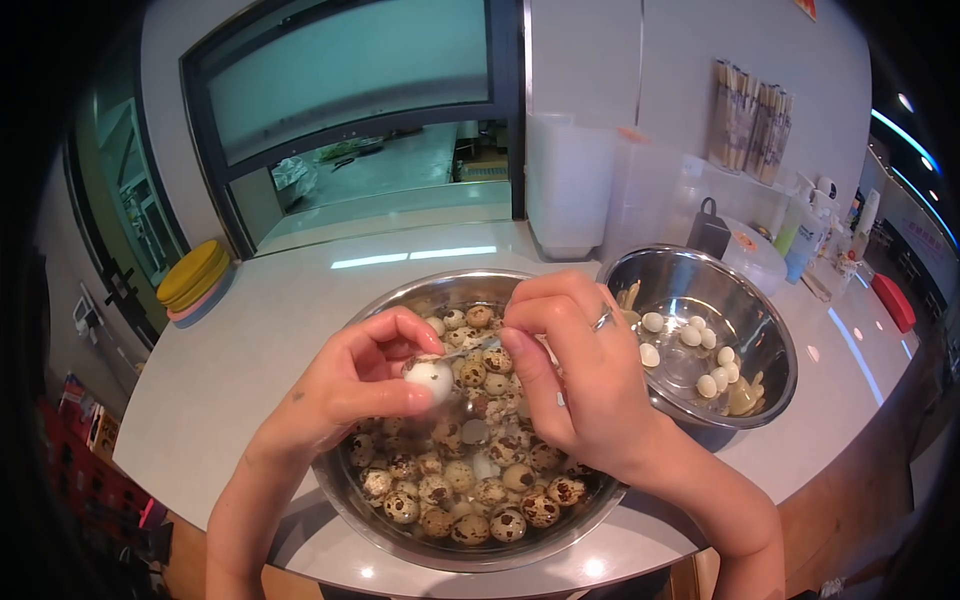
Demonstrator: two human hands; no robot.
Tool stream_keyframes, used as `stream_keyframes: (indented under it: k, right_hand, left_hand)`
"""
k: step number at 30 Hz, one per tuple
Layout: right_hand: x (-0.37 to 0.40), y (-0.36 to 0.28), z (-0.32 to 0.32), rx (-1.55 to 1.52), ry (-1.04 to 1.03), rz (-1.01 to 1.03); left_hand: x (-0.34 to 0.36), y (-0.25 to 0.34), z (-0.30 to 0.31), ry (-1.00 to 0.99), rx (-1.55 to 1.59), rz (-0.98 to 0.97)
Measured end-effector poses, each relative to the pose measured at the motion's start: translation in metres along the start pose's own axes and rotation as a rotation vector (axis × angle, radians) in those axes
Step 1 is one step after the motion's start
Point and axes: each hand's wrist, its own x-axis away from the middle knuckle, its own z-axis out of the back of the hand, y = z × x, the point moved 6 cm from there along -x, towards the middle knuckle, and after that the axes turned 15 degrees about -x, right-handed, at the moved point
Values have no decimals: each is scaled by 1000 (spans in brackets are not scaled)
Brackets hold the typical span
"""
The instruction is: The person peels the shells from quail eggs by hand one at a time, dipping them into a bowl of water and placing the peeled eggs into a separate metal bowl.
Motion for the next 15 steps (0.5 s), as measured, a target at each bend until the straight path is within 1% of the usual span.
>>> stream_keyframes:
  k: [2, 4, 7, 11, 13, 15]
  right_hand:
    - [0, 0, 2, 12, 18, 6]
    - [-1, 2, 4, 4, 33, -30]
    - [-1, 2, 7, -41, 79, -44]
    - [-1, 6, 9, -65, 90, -85]
    - [2, 12, 11, -84, 131, -89]
    - [3, 17, 12, -135, 156, -105]
  left_hand:
    - [0, 0, -1, -7, -34, -7]
    - [1, 0, -1, -36, -99, -8]
    - [1, 1, -5, -84, -62, -22]
    - [1, 0, -4, -77, -101, -6]
    - [-1, -4, -4, -80, -5, -31]
    - [1, -1, -4, -70, 45, -13]
